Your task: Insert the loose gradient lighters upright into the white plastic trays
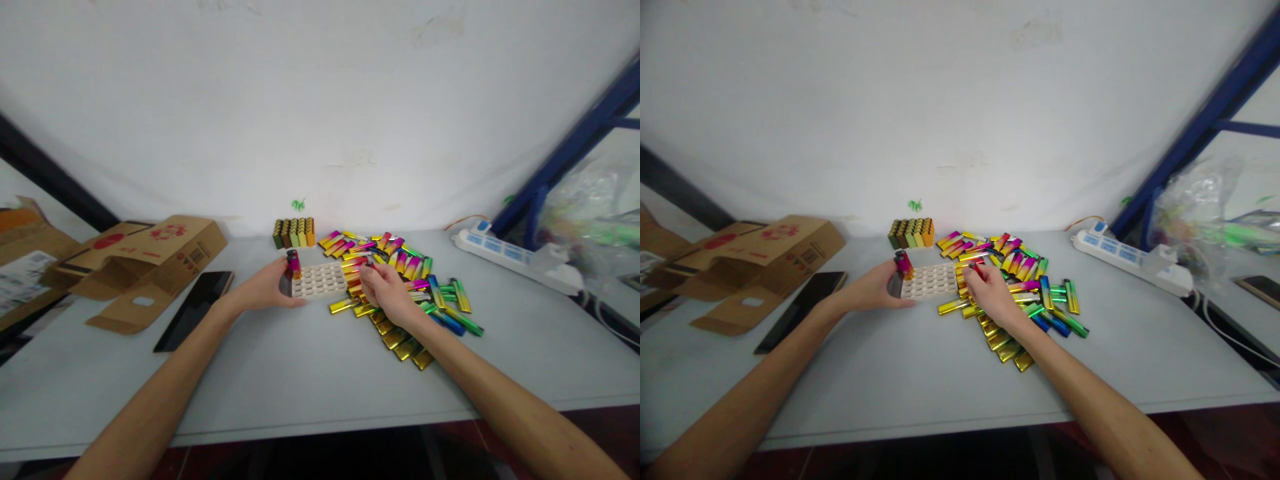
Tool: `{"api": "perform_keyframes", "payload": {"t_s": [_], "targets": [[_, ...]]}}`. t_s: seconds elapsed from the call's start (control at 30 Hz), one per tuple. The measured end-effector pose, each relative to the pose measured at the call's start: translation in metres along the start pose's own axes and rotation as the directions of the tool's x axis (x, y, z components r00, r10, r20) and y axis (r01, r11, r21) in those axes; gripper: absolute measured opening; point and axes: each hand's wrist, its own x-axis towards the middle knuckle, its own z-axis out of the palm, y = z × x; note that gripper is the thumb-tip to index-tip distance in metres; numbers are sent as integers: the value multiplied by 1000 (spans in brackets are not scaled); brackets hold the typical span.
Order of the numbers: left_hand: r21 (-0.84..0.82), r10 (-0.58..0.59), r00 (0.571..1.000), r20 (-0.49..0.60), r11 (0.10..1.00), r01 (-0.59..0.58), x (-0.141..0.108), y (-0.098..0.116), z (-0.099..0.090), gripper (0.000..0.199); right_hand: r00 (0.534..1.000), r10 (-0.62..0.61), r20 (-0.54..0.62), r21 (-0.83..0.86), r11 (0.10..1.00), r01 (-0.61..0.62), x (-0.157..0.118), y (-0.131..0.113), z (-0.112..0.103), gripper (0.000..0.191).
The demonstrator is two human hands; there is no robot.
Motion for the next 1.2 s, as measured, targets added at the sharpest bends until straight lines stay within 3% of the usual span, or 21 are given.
{"api": "perform_keyframes", "payload": {"t_s": [0.2, 0.37, 0.6, 0.7, 0.97, 1.2], "targets": [[-17, 21, 1000, -8, 1000, -21, 0, 0, 0, 90, 999, -35, 31, -33, 999, 36, -3, -5, 0, 63], [-10, -3, 1000, 10, 1000, 3, 0, 1, 0, 88, 987, -128, 96, -2, 992, 129, -2, -7, 3, 53], [-43, 57, 998, 4, 997, -56, 2, -7, 5, 83, 908, -374, 192, -315, 852, 417, 14, -14, 14, 40], [-49, 80, 997, 0, 996, -80, 2, -10, 6, 83, 888, -354, 293, -343, 828, 443, 24, -22, 28, 38], [-87, 106, 994, -32, 990, -108, 2, -12, 8, 86, 923, -279, 264, -147, 935, 324, 55, -8, 60, 32], [-74, 122, 992, -25, 989, -124, 2, -12, 9, 84, 867, -340, 365, -384, 793, 473, 56, -11, 55, 17]]}}
